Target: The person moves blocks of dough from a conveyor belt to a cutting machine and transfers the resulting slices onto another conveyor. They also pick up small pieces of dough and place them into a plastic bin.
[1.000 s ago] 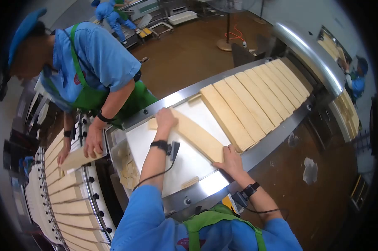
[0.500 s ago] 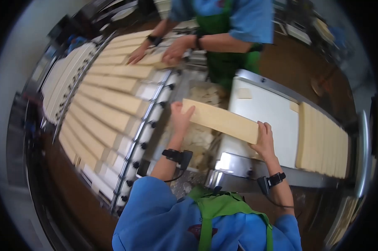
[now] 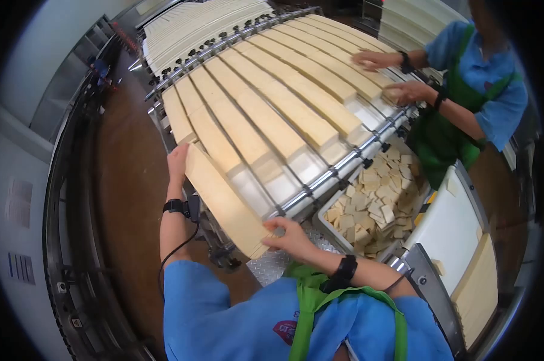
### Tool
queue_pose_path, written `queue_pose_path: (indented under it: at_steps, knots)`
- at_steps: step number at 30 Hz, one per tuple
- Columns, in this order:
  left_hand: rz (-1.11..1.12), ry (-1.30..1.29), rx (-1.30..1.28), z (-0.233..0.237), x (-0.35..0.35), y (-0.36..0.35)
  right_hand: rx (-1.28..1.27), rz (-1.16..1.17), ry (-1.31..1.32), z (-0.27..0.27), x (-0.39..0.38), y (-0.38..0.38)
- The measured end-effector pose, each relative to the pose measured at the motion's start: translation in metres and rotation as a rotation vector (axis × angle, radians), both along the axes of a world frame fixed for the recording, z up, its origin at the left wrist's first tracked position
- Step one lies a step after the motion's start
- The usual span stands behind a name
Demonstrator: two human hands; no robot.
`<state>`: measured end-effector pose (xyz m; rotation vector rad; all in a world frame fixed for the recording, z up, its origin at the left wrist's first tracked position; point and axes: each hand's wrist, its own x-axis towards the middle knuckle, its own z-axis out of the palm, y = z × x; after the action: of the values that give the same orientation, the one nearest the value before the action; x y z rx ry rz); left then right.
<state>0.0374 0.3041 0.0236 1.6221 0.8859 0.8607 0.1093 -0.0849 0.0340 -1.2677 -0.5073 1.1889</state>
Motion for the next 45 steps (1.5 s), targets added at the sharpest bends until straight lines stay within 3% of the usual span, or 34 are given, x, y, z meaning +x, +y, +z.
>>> queue_pose_path:
  at_steps: [3,6,7,9,12,16,21,25,30,33,34,38,40,42,45]
  knots:
    - [-0.059,0.197,0.089,-0.041,-0.014,0.027,-0.039,0.035,0.059,-0.011,-0.034,0.029]
    - [-0.261,0.183,0.21,-0.064,-0.003,0.042,-0.053,-0.014,0.203,-0.014,-0.047,0.045]
    - [-0.286,0.404,0.372,-0.067,-0.002,0.049,-0.06,-0.033,0.257,-0.014,-0.051,0.048]
    - [-0.332,0.841,0.702,-0.036,0.002,0.045,-0.084,-0.02,0.266,-0.015,-0.05,0.056]
    - [-0.517,0.849,1.116,0.001,0.001,0.046,-0.104,-0.017,0.251,-0.025,-0.048,0.07]
    - [-0.344,0.802,1.138,0.006,0.0,0.052,-0.192,-0.002,-0.007,-0.023,-0.05,0.091]
    - [-0.157,0.697,1.013,0.003,0.004,0.045,-0.08,-0.137,-0.307,-0.047,-0.051,0.131]
    - [-0.19,0.775,0.973,-0.049,0.009,0.065,0.076,-0.114,-0.527,-0.086,-0.053,0.136]
    - [-0.252,0.966,0.86,-0.032,0.017,0.056,0.084,0.036,-0.505,-0.044,-0.023,0.101]
    - [-0.339,1.189,0.731,0.006,0.035,0.028,0.094,0.149,-0.459,-0.017,0.016,0.054]
    - [-0.34,1.095,0.762,0.004,0.04,0.022,0.093,0.189,-0.449,-0.014,0.03,0.035]
    - [-0.445,0.67,0.812,0.0,0.075,-0.02,0.103,0.039,-0.637,-0.019,0.077,-0.062]
    - [-0.572,0.547,0.806,0.016,0.095,-0.084,-0.052,-0.2,-0.797,-0.022,0.097,-0.109]
    - [-0.732,0.509,0.848,0.021,0.114,-0.135,-0.11,-0.603,-0.761,-0.048,0.115,-0.154]
    - [-0.913,0.42,0.889,0.022,0.137,-0.21,-0.237,-0.868,-0.7,-0.054,0.13,-0.215]
